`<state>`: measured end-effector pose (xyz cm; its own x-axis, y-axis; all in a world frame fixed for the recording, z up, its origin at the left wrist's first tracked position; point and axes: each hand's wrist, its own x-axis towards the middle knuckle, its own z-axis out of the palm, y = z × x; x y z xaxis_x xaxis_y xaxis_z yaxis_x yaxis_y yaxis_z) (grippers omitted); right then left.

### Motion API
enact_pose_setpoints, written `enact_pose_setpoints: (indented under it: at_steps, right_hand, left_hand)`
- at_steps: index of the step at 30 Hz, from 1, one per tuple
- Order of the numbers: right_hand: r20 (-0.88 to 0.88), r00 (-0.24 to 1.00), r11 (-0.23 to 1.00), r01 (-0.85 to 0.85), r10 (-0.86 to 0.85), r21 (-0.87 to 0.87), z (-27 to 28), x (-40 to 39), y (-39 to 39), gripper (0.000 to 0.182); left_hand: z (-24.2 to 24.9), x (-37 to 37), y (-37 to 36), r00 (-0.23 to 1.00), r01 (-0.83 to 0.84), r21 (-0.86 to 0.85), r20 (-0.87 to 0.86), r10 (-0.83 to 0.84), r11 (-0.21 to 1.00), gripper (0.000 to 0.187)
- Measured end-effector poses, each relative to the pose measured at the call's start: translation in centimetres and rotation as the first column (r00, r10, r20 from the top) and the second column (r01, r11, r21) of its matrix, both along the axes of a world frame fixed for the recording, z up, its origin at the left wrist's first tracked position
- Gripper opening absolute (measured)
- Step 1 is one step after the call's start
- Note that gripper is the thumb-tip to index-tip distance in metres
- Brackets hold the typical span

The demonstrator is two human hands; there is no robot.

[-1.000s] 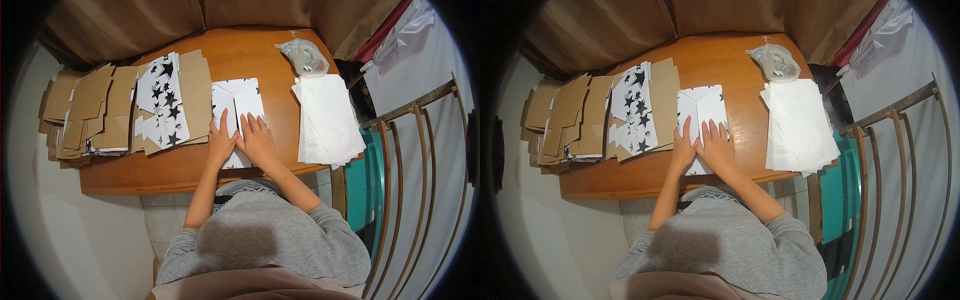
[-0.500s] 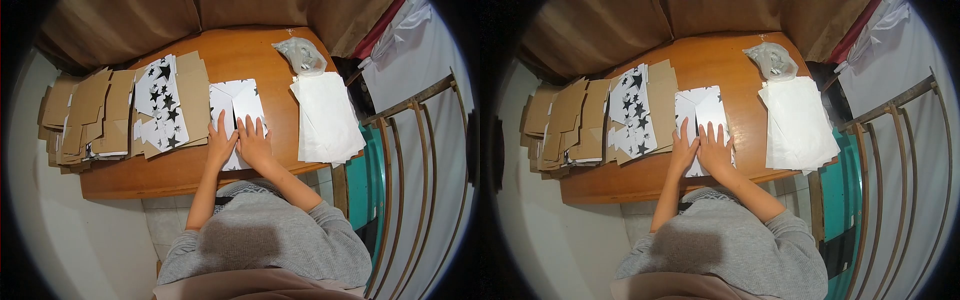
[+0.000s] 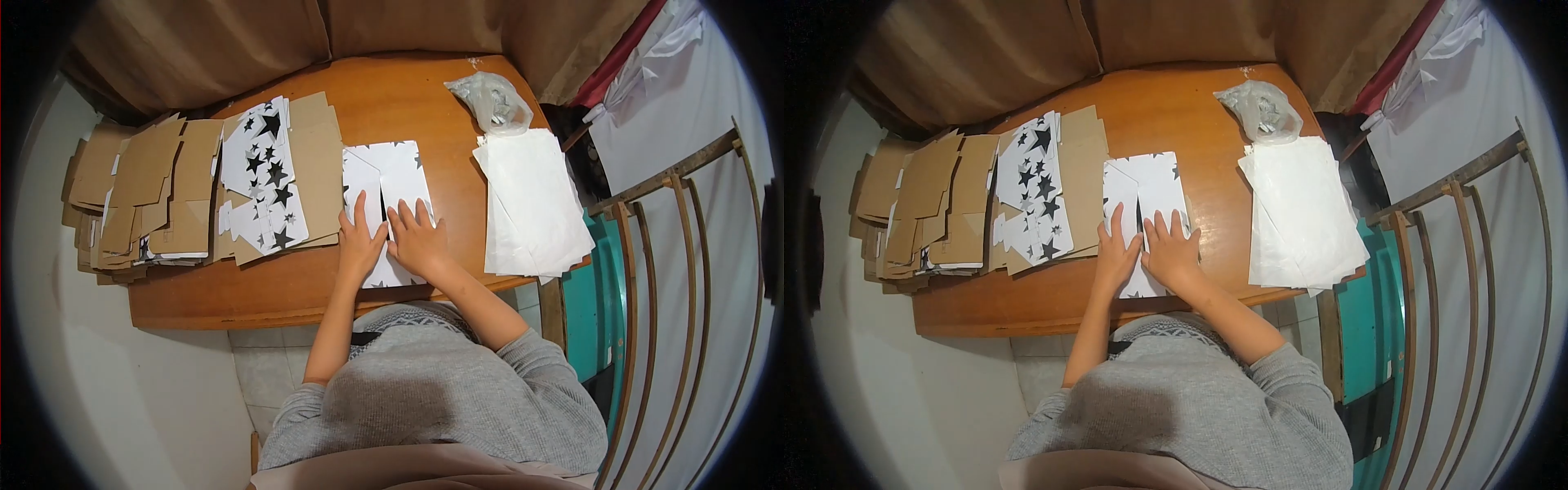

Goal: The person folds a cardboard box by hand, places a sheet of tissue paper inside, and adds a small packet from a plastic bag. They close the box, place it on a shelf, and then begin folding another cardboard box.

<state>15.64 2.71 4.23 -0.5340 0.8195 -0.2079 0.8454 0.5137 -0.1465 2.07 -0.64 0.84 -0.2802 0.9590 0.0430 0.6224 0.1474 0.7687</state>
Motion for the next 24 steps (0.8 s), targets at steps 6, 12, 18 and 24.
enact_pose_setpoints:
  at_steps: [6,12,18,24]
  right_hand:
    - [0.095,0.995,1.000,-0.027,0.029,-0.015,0.8,0.2,0.2,0.065]
    - [0.103,0.993,0.988,-0.044,0.060,-0.149,1.2,0.6,0.6,0.066]
    - [0.070,0.994,0.985,-0.075,0.087,-0.156,0.5,0.8,0.6,0.065]
    - [-0.194,0.981,0.990,0.002,0.026,0.142,-2.8,0.0,2.0,0.055]
  left_hand:
    - [0.3,0.1,0.0,1.000,-0.004,-0.037,-0.017,0.003,0.999,0.071]
    - [-0.8,0.0,0.0,0.999,-0.014,0.019,-0.031,0.014,1.000,0.076]
    - [-1.1,-0.3,0.2,1.000,-0.015,0.017,0.018,0.015,1.000,0.083]
    - [-1.3,0.1,0.4,0.997,-0.041,0.018,-0.066,0.042,0.999,0.086]
